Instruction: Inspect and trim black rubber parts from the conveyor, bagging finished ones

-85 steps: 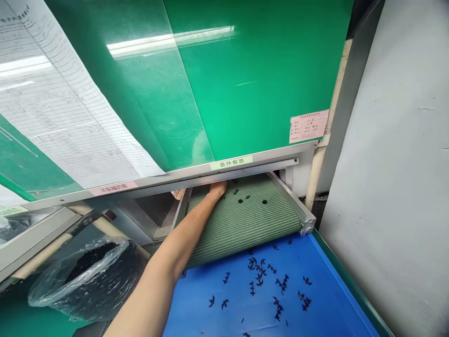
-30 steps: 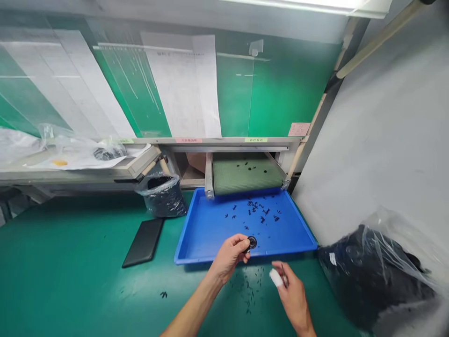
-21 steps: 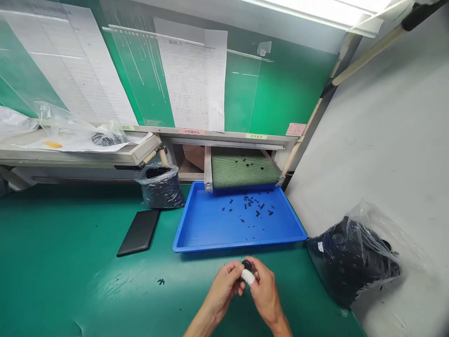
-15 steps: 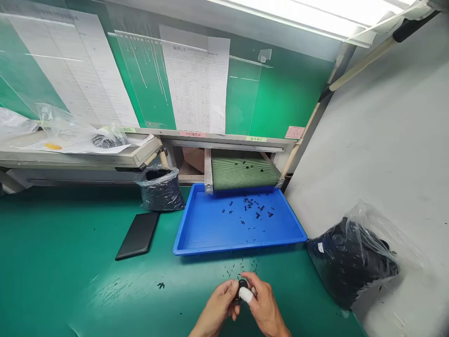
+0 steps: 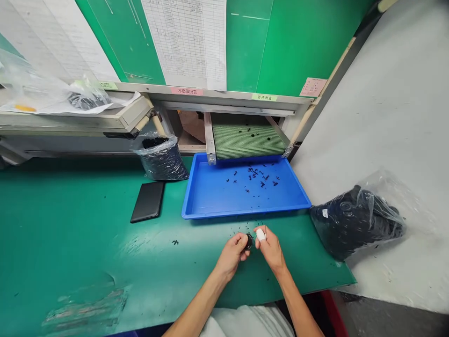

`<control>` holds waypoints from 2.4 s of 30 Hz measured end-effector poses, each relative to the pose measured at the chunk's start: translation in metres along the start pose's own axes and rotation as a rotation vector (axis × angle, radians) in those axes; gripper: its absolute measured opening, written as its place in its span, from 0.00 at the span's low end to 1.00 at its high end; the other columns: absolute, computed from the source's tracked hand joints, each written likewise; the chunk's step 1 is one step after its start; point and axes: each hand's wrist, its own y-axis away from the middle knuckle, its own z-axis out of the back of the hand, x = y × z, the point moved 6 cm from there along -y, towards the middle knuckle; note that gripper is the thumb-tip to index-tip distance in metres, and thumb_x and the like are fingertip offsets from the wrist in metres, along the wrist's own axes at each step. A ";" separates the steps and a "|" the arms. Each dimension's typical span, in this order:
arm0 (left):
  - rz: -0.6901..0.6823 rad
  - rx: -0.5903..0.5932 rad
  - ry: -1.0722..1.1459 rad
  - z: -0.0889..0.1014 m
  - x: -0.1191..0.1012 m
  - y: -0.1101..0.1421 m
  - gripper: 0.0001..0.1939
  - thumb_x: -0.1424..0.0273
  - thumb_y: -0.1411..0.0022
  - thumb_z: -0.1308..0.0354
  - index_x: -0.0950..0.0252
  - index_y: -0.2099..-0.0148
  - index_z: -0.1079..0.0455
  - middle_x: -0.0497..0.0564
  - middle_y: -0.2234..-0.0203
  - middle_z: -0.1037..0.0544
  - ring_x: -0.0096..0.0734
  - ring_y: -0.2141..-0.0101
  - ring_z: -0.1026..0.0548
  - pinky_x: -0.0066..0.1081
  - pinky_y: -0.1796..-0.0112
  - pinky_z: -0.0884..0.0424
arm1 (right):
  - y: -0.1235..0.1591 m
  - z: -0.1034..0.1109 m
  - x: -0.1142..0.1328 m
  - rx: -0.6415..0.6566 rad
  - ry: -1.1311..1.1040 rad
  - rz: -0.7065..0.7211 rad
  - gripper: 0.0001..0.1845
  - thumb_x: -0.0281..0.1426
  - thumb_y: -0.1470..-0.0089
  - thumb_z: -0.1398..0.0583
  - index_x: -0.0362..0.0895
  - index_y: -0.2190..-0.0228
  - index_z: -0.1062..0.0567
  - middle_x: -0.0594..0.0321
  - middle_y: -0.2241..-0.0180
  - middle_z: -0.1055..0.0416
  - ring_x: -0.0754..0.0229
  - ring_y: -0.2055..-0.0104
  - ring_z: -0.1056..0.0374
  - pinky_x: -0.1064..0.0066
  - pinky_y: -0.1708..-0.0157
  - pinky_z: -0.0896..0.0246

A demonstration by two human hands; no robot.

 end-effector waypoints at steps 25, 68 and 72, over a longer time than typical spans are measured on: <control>0.249 -0.103 0.251 0.014 0.030 -0.010 0.10 0.73 0.49 0.36 0.66 0.66 0.35 0.48 0.78 0.27 0.23 0.78 0.26 0.20 0.78 0.31 | 0.011 -0.005 0.010 0.079 0.090 0.199 0.06 0.27 0.47 0.48 0.45 0.70 0.31 0.65 0.70 0.33 0.65 0.71 0.38 0.75 0.72 0.44; 0.063 -0.025 -0.373 0.012 0.010 0.004 0.27 0.42 0.50 0.48 0.63 0.73 0.42 0.39 0.84 0.44 0.19 0.83 0.51 0.26 0.80 0.58 | 0.009 -0.015 -0.015 0.113 0.057 -0.013 0.10 0.32 0.47 0.51 0.44 0.68 0.30 0.67 0.78 0.31 0.62 0.74 0.36 0.71 0.70 0.45; 0.058 -0.043 -0.337 0.014 0.013 0.002 0.28 0.42 0.51 0.47 0.63 0.73 0.42 0.39 0.84 0.43 0.19 0.83 0.51 0.26 0.80 0.58 | 0.010 -0.015 -0.021 0.094 0.094 -0.013 0.10 0.31 0.47 0.51 0.45 0.70 0.30 0.67 0.78 0.31 0.62 0.75 0.36 0.72 0.72 0.46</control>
